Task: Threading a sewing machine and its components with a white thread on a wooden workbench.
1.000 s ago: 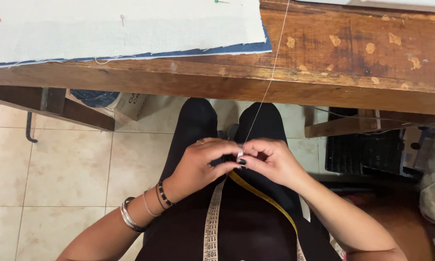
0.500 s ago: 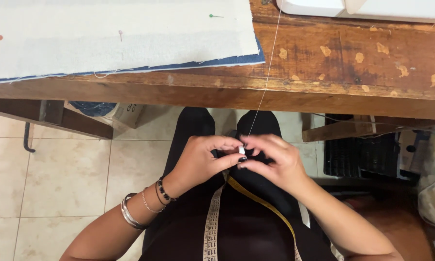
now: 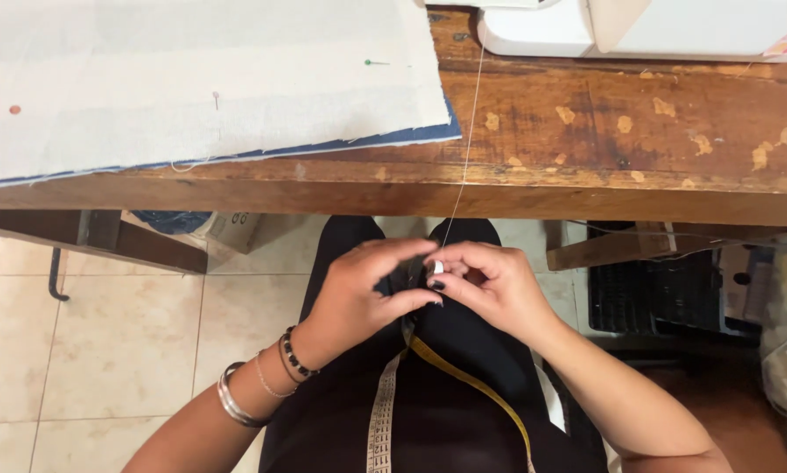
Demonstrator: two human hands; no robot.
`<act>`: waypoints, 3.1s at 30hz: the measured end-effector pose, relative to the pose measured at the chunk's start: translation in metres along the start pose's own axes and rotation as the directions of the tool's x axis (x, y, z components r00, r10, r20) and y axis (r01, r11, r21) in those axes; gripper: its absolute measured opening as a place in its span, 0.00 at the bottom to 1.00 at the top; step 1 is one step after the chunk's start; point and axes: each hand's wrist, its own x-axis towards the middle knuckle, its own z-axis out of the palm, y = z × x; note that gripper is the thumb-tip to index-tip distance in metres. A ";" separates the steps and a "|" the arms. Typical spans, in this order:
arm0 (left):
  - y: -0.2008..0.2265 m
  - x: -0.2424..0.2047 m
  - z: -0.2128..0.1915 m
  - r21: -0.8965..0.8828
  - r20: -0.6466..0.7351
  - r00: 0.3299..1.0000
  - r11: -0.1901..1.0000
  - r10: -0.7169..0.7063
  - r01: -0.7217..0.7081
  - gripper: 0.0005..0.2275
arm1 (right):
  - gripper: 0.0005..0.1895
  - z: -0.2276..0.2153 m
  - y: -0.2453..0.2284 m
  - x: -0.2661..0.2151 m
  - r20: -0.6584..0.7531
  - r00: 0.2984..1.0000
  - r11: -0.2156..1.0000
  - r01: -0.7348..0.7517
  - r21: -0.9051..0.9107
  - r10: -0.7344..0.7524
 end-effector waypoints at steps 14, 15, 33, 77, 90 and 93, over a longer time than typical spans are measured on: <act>-0.004 0.011 -0.006 -0.066 0.133 0.910 0.913 -0.393 0.404 0.10 | 0.12 0.007 -0.011 0.000 -0.088 0.959 0.916 0.228 -0.330 -0.270; -0.004 0.011 -0.007 -0.034 0.119 0.908 0.912 -0.402 0.408 0.11 | 0.12 0.008 -0.009 -0.002 -0.078 0.977 0.941 0.166 -0.296 -0.197; -0.029 0.001 0.018 -0.217 0.006 0.973 0.950 -0.229 0.225 0.06 | 0.13 0.043 0.100 -0.049 0.150 0.901 0.613 -0.391 0.686 0.407; -0.044 -0.027 -0.002 -0.121 0.209 0.825 0.823 -0.525 0.554 0.10 | 0.10 0.051 0.073 -0.036 0.169 0.948 0.879 -0.315 0.357 0.271; -0.031 -0.029 -0.025 -0.013 0.384 0.702 0.757 -0.600 0.654 0.14 | 0.13 0.033 0.005 -0.013 0.212 0.937 0.791 0.347 -0.503 -0.277; -0.041 -0.029 -0.022 -0.019 0.379 0.712 0.765 -0.591 0.644 0.13 | 0.14 0.032 -0.003 -0.008 0.247 0.898 0.678 0.437 -0.591 -0.363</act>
